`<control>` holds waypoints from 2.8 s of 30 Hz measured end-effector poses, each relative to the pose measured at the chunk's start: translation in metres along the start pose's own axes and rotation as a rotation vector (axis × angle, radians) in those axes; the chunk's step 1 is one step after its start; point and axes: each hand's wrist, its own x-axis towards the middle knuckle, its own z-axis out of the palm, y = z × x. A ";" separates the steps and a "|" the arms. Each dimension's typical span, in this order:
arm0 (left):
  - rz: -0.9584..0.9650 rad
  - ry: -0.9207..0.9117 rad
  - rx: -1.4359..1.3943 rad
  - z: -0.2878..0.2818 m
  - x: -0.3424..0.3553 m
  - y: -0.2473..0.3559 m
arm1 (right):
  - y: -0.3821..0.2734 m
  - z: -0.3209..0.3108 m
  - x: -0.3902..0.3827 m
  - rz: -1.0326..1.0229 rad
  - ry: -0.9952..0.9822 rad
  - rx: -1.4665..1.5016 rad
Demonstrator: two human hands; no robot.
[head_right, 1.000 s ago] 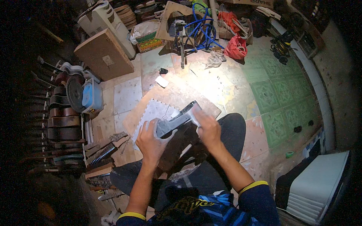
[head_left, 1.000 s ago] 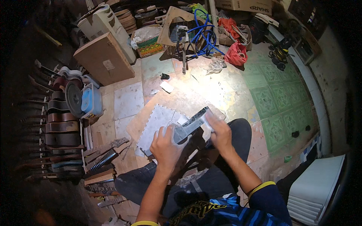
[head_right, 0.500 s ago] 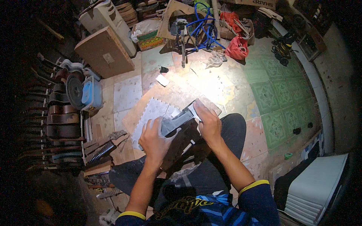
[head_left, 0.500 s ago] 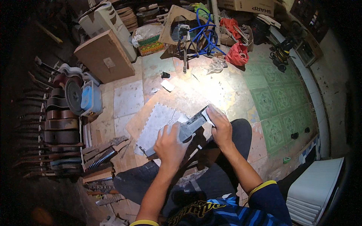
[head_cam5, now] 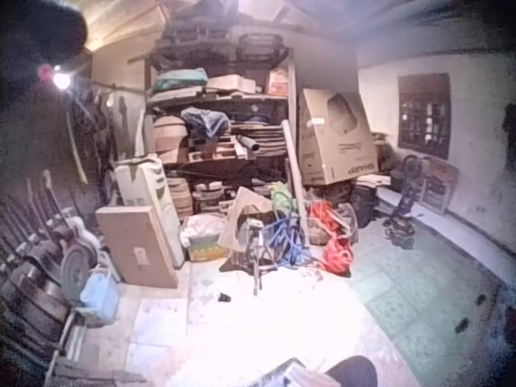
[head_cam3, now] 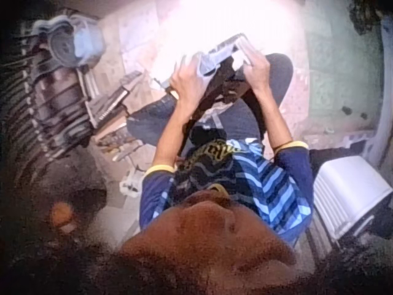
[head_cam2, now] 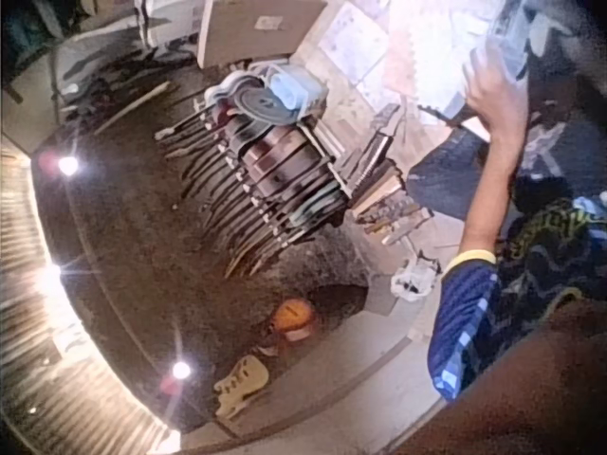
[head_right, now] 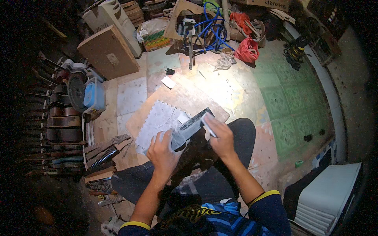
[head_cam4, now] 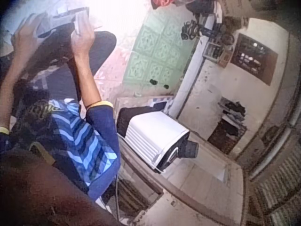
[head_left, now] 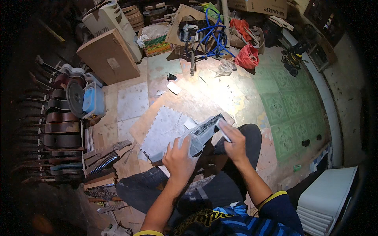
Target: The person sands the surface of a dark guitar body with a piece of sandpaper and a cloth while sitting on the floor.
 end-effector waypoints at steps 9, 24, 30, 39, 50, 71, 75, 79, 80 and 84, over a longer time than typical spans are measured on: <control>0.007 0.046 -0.060 0.003 -0.007 -0.005 | -0.025 0.024 -0.011 0.017 -0.125 0.030; 0.005 0.107 -0.099 0.002 -0.008 -0.013 | -0.049 0.041 -0.023 0.189 0.004 0.023; 0.027 0.045 -0.101 -0.005 -0.003 -0.011 | -0.050 0.039 -0.041 0.207 0.026 0.031; 0.167 0.090 -0.281 -0.008 0.021 -0.041 | -0.067 0.031 -0.017 0.087 -0.011 -0.012; 0.110 -0.050 -0.166 -0.015 0.049 -0.020 | -0.056 0.027 -0.004 0.220 0.033 0.217; 0.366 -0.219 0.261 0.009 0.065 0.002 | -0.061 0.054 -0.002 0.269 -0.004 0.254; 0.328 -0.160 0.198 0.008 0.062 0.002 | -0.069 0.052 -0.010 0.287 -0.015 0.297; 0.343 -0.212 0.221 0.006 0.064 0.002 | -0.063 0.049 -0.002 0.282 -0.052 0.299; 0.341 -0.208 0.215 0.005 0.063 0.001 | -0.060 0.051 0.005 0.258 -0.087 0.287; 0.342 -0.216 0.225 0.007 0.070 -0.001 | -0.074 0.050 -0.020 0.321 -0.018 0.402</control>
